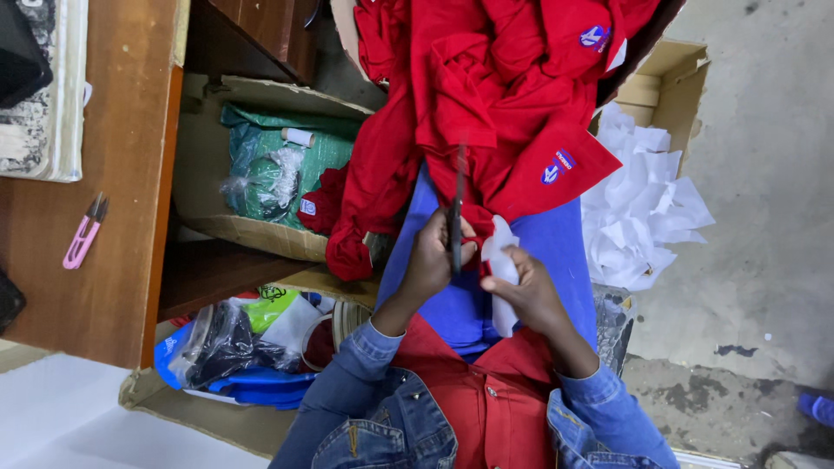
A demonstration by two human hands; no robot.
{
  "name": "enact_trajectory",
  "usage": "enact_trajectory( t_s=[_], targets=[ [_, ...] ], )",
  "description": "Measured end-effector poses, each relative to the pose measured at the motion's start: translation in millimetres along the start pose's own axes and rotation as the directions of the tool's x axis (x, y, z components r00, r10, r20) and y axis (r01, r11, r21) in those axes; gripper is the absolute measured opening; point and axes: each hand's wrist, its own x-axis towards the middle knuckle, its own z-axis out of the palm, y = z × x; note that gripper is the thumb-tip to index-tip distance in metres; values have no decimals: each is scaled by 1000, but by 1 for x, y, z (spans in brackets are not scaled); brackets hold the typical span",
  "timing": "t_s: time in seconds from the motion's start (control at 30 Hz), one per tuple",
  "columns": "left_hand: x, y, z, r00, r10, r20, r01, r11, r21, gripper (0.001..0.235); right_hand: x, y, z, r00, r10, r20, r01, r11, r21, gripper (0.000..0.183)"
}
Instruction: The person sits on the floor and uses scissors to cut white paper or fabric pieces from a red garment. They repeatedly trim the white sections and place the cut pieces into a cardboard box.
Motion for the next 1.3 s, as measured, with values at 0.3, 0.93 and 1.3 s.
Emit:
enact_trajectory(
  t_s=[0.3, 0.93, 1.3],
  targets=[
    [-26, 8, -10, 938, -168, 304, 214, 969, -125, 43, -5, 9, -3, 999, 49, 13, -48, 996, -79, 57],
    [-31, 30, 1, 995, -46, 84, 73, 935, -347, 35, -39, -22, 16, 967, 249, -58, -233, 767, -597, 40],
    [-106, 116, -49, 575, -472, 669, -132, 753, 644, 6, -2, -4, -20, 590, -807, -37, 350, 296, -889, 61]
  ],
)
